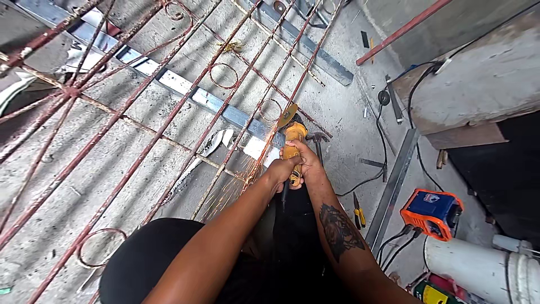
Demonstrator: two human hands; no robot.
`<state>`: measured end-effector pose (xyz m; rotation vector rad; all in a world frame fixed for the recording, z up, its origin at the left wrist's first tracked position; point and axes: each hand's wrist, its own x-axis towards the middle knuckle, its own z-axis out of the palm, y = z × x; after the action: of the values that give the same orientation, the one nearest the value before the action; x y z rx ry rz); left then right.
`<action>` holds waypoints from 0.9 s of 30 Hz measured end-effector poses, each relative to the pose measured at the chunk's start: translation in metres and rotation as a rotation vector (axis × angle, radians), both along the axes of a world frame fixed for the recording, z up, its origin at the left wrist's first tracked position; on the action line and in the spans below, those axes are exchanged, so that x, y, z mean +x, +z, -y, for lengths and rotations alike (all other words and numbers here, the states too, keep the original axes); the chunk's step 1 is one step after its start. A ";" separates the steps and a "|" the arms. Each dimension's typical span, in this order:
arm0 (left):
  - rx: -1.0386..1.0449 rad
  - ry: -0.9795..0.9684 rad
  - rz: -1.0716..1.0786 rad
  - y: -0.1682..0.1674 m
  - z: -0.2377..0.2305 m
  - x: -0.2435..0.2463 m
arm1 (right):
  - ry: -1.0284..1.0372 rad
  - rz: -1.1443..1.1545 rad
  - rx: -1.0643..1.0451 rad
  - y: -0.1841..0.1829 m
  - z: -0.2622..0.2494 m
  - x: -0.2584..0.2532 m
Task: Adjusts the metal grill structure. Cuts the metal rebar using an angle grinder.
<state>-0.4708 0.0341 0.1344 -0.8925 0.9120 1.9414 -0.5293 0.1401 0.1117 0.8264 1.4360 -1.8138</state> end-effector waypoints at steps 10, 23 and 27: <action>0.016 0.004 -0.006 -0.003 -0.003 -0.003 | 0.019 -0.014 -0.004 0.003 -0.001 -0.002; -0.026 -0.043 -0.121 -0.001 -0.001 -0.013 | -0.037 -0.144 0.006 0.008 -0.005 -0.007; -0.004 -0.030 -0.115 -0.002 0.000 -0.011 | -0.040 -0.113 0.003 0.008 -0.003 -0.008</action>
<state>-0.4820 0.0337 0.1328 -0.7705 0.9903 1.9821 -0.5368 0.1427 0.1198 0.7698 1.5025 -1.9155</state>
